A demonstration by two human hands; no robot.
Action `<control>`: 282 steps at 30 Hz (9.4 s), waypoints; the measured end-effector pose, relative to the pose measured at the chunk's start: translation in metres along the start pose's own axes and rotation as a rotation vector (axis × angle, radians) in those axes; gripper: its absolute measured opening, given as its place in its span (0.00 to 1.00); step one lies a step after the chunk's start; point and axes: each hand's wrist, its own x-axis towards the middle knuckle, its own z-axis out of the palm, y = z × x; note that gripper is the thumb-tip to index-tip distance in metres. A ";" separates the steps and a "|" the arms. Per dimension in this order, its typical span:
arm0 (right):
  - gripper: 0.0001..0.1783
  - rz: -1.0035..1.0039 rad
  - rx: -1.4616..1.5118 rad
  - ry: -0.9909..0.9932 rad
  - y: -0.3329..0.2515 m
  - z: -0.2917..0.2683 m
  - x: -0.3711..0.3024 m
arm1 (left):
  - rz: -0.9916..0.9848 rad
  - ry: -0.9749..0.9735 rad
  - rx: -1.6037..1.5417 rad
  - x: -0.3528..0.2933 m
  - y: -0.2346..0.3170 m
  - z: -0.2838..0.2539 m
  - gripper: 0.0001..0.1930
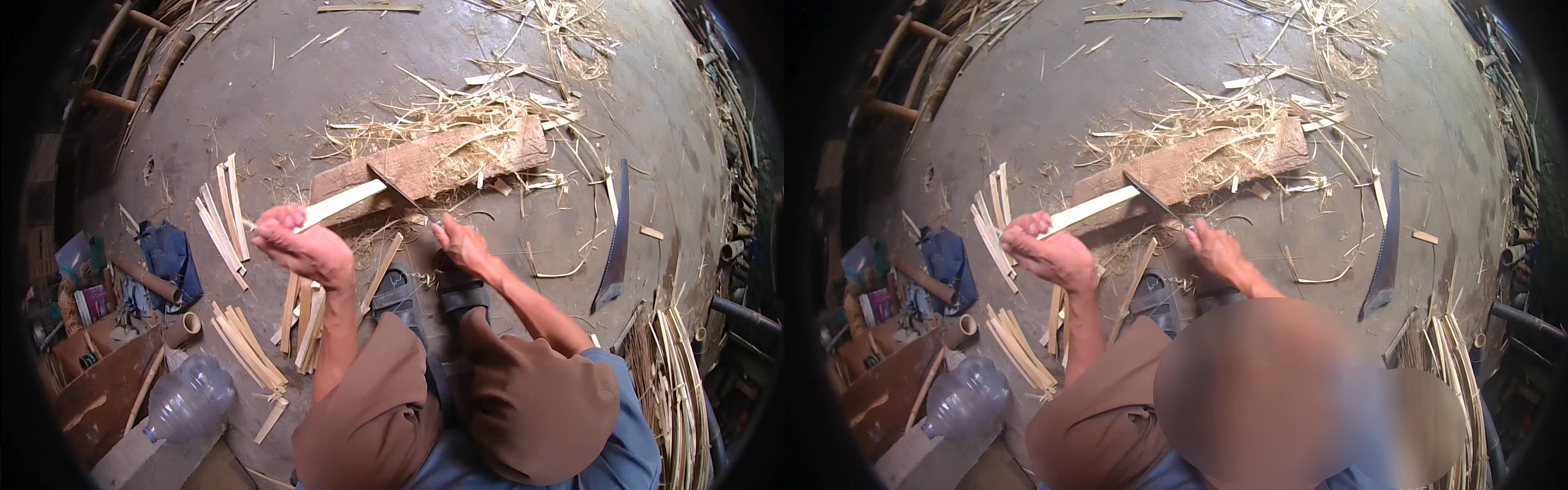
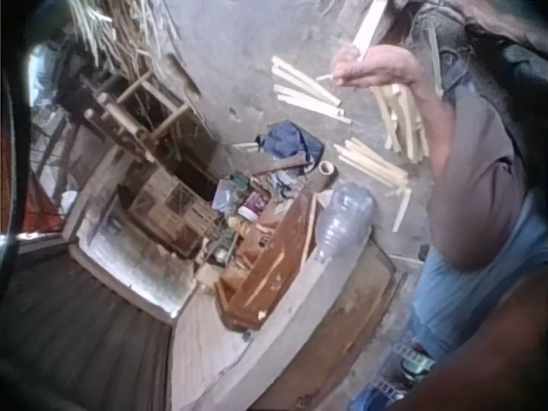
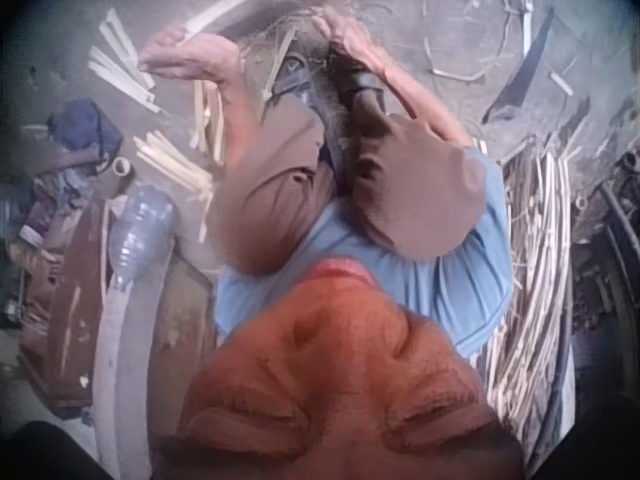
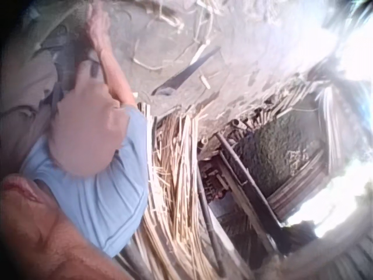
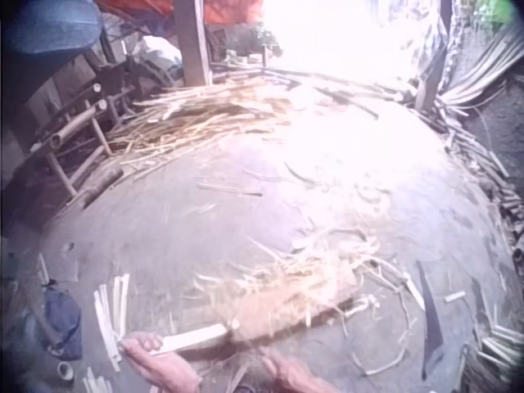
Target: The person sits on the floor and uses a knife to shave thin strips from small wooden pieces. They repeatedly hold the wood, shave it, and place the finished pieces on the floor.
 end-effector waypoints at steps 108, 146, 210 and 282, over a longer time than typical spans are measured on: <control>0.23 -0.108 0.400 -0.059 -0.101 -0.065 -0.034 | -0.513 0.223 -0.176 0.025 -0.021 -0.012 0.17; 0.15 -0.058 0.257 0.177 -0.040 -0.032 -0.039 | -0.238 0.094 0.282 -0.006 -0.100 -0.036 0.21; 0.30 -0.120 0.714 -0.302 -0.179 -0.146 -0.103 | -0.226 -0.686 -0.060 -0.043 -0.022 0.014 0.32; 0.24 -0.320 0.298 -0.157 -0.185 -0.147 -0.093 | 0.736 -1.046 0.821 0.083 0.068 0.136 0.28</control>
